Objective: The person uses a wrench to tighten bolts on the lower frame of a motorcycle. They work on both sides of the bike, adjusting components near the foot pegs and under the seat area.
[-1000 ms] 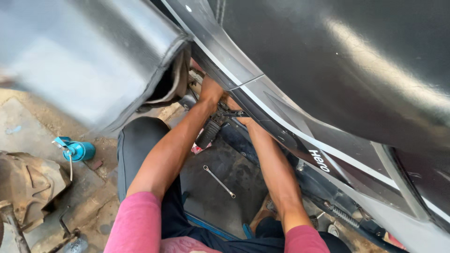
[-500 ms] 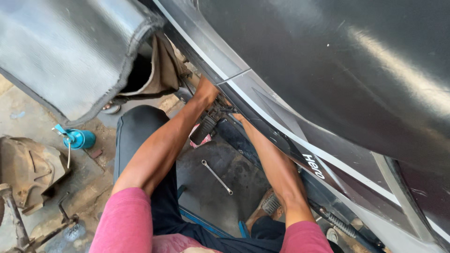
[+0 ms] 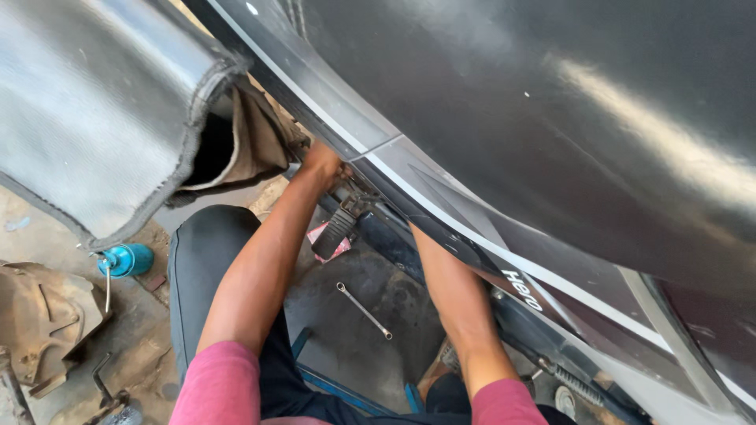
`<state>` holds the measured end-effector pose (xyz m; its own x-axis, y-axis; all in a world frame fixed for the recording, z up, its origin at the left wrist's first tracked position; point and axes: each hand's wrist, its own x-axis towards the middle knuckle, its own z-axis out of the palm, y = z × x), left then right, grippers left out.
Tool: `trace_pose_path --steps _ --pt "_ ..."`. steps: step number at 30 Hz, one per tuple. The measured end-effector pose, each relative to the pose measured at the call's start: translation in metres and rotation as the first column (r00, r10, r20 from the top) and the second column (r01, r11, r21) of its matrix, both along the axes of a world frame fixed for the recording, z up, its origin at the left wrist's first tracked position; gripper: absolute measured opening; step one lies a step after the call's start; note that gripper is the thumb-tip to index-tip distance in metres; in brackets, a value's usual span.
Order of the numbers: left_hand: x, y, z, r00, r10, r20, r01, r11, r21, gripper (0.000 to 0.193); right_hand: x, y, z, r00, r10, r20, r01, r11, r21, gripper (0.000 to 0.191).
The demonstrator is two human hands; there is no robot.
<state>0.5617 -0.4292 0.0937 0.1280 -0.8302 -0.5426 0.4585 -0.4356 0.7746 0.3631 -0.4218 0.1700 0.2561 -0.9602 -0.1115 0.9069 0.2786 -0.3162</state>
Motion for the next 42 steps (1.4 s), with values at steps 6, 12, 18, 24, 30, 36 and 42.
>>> trace_pose_path --steps 6,12,18,24,30,36,42 --pt "-0.008 0.005 0.012 0.993 0.041 -0.107 -0.037 0.999 0.037 0.02 -0.002 -0.001 -0.005 1.0 0.015 -0.021 -0.015 1.0 0.02 0.039" --pt "-0.007 0.01 0.033 0.995 -0.066 -0.073 0.068 0.997 0.022 0.019 0.004 0.005 -0.016 0.996 0.074 -0.047 -0.071 0.996 0.051 0.039" --pt "-0.007 0.016 0.049 0.983 -0.177 0.056 0.182 0.978 -0.102 0.022 0.012 0.005 -0.021 0.986 0.156 -0.064 -0.149 0.984 0.094 0.038" --pt "-0.016 0.017 0.057 0.997 -0.079 -0.008 0.074 0.96 -0.27 0.037 0.004 0.014 -0.027 0.959 0.27 -0.083 -0.255 0.954 0.158 0.038" --pt "-0.016 0.012 0.073 0.983 -0.104 -0.153 0.08 0.984 -0.156 0.035 -0.006 0.024 -0.029 0.952 0.289 -0.106 -0.264 0.943 0.202 0.038" --pt "-0.015 0.007 0.078 0.972 -0.129 -0.196 0.092 0.978 -0.19 0.035 0.005 0.023 -0.024 0.943 0.31 -0.123 -0.282 0.938 0.201 0.037" --pt "-0.012 0.008 0.067 0.983 -0.172 -0.071 0.142 0.939 -0.313 0.035 0.013 0.019 -0.018 0.941 0.319 -0.111 -0.297 0.938 0.178 0.037"
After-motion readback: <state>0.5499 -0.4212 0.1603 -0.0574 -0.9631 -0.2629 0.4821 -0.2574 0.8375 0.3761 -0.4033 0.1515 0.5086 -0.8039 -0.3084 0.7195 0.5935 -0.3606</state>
